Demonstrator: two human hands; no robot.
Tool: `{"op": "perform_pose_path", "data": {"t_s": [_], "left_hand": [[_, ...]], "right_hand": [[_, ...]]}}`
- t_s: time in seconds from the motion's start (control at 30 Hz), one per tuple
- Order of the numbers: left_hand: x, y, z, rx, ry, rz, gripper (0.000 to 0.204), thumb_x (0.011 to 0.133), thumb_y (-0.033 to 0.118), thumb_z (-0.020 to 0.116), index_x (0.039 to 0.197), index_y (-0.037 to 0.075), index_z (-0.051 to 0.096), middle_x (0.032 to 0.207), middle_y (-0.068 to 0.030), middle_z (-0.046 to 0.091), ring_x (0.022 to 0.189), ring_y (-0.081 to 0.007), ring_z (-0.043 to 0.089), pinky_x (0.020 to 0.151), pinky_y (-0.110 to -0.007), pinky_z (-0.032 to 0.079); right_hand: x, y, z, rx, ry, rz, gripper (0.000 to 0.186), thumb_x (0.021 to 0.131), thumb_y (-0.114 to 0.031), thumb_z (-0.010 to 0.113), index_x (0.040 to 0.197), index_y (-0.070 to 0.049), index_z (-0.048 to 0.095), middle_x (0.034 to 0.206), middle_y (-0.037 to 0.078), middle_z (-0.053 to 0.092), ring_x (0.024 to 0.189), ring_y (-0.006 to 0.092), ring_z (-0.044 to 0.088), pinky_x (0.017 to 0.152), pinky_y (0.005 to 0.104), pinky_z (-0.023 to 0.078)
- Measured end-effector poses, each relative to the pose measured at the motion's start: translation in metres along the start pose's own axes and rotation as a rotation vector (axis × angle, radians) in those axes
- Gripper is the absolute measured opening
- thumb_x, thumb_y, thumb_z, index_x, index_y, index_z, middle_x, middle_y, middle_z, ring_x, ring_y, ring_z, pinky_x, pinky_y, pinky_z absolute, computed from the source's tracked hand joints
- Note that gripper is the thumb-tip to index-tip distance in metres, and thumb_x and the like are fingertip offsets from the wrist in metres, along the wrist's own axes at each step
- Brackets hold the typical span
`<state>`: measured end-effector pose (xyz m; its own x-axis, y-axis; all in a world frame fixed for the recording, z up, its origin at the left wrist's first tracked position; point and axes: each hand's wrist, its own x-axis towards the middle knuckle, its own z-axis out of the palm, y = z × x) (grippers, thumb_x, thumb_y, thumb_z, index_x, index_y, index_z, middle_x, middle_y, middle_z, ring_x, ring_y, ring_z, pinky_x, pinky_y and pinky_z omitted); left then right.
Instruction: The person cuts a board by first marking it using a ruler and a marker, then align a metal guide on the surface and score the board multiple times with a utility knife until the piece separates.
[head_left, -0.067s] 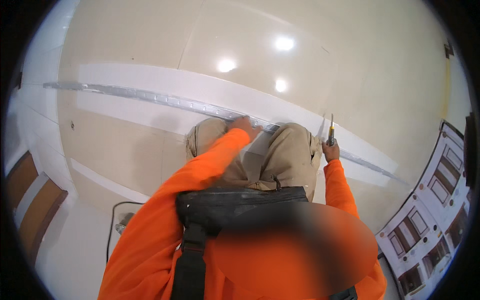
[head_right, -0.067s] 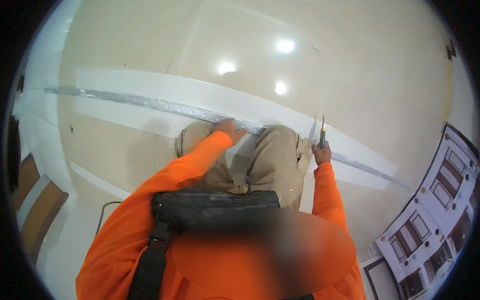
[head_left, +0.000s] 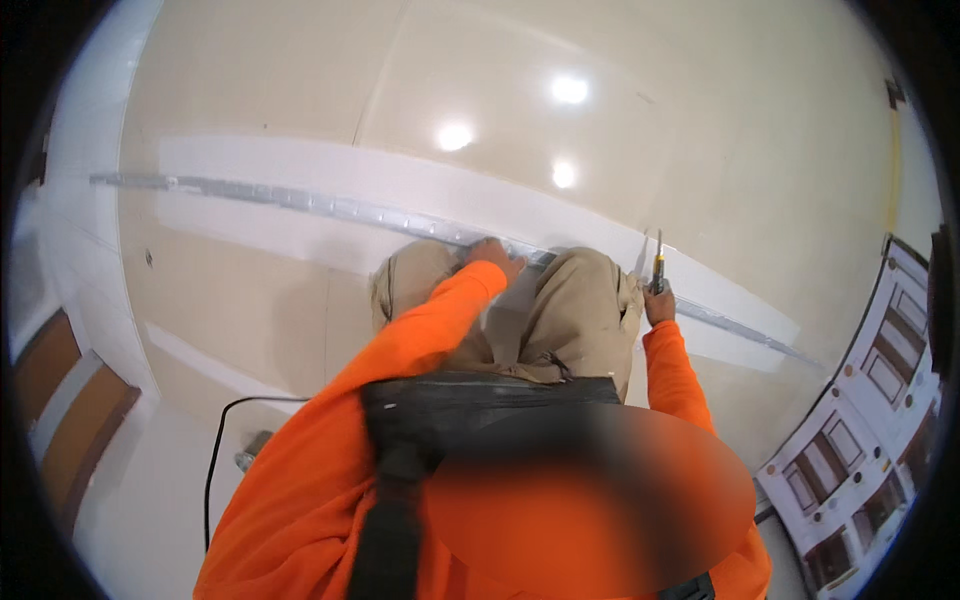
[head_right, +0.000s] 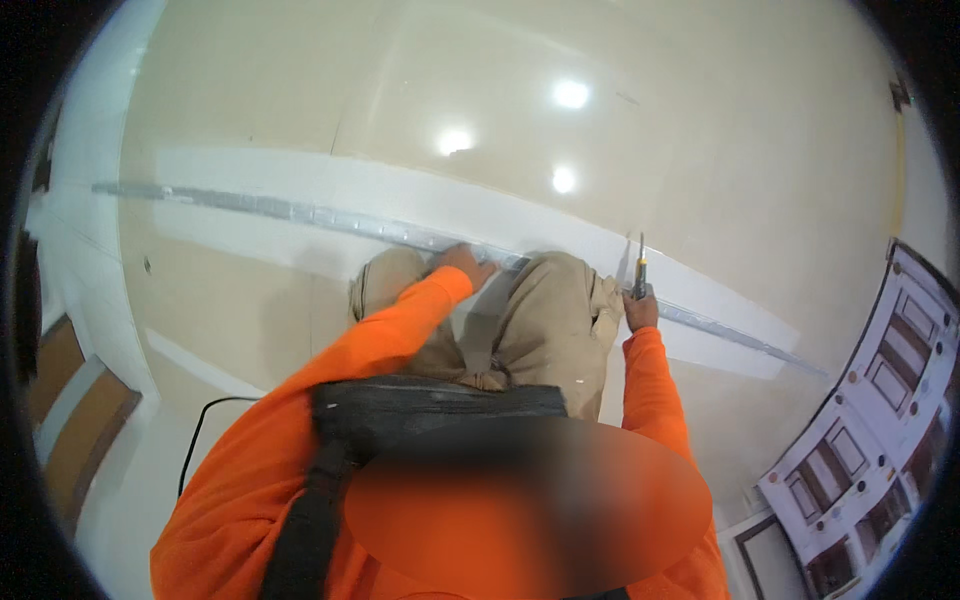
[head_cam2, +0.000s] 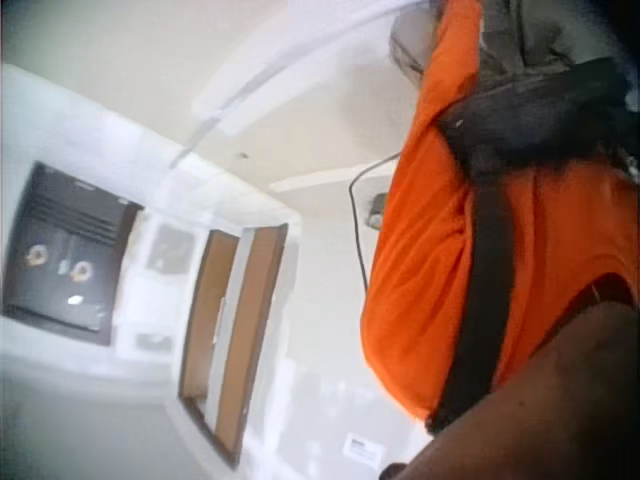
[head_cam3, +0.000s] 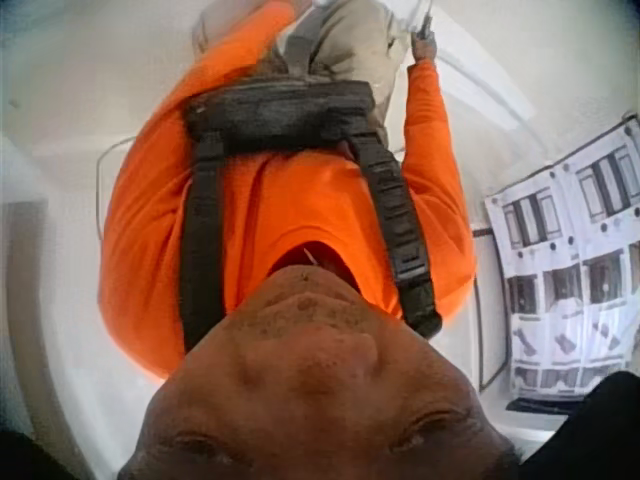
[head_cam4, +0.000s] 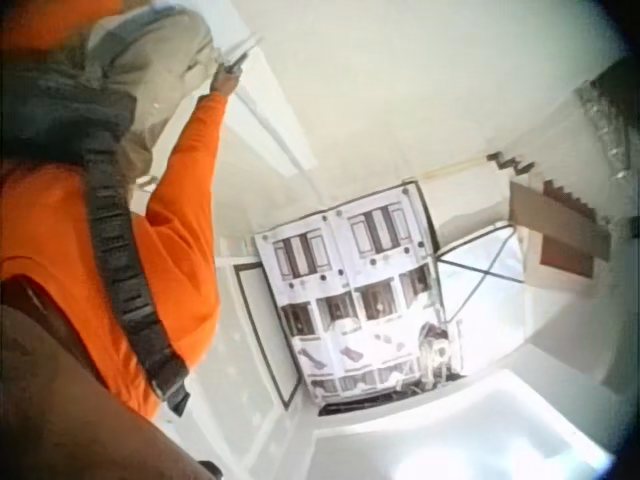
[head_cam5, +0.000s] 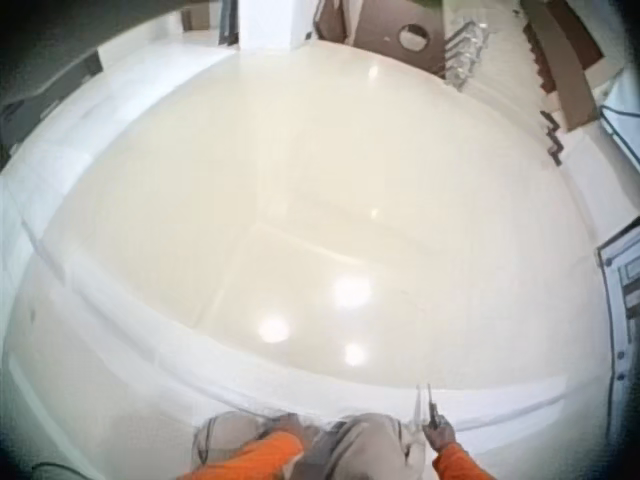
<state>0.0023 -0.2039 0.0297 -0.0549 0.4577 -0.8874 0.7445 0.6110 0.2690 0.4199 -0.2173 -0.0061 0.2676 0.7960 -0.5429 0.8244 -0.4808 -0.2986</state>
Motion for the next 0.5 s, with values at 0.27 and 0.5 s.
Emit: {"op": "perform_pose_path", "data": {"t_s": [0.27,0.5], "left_hand": [[0.049,0.037,0.033,0.09,-0.005,-0.387,0.11,0.064,0.068,0.079,0.134,-0.008,0.042,0.132,-0.0238,0.053,0.123,-0.0337,0.054,0.101,-0.043,0.048],[0.074,-0.003,0.014,0.215,0.057,-0.303,0.104,0.068,0.078,0.069,0.125,-0.009,0.057,0.131,-0.0224,0.058,0.125,-0.0368,0.054,0.101,-0.04,0.048]], "right_hand": [[-0.001,0.015,0.025,0.051,-0.032,0.032,0.042,0.078,-0.03,0.078,0.105,-0.004,0.06,0.092,0.022,0.069,0.089,0.0433,0.065,0.078,0.0463,0.052],[0.019,-0.04,0.041,0.083,-0.127,-0.029,0.061,0.073,-0.039,0.08,0.113,0.001,0.057,0.105,0.026,0.067,0.102,0.0423,0.063,0.089,0.0464,0.051]]}}
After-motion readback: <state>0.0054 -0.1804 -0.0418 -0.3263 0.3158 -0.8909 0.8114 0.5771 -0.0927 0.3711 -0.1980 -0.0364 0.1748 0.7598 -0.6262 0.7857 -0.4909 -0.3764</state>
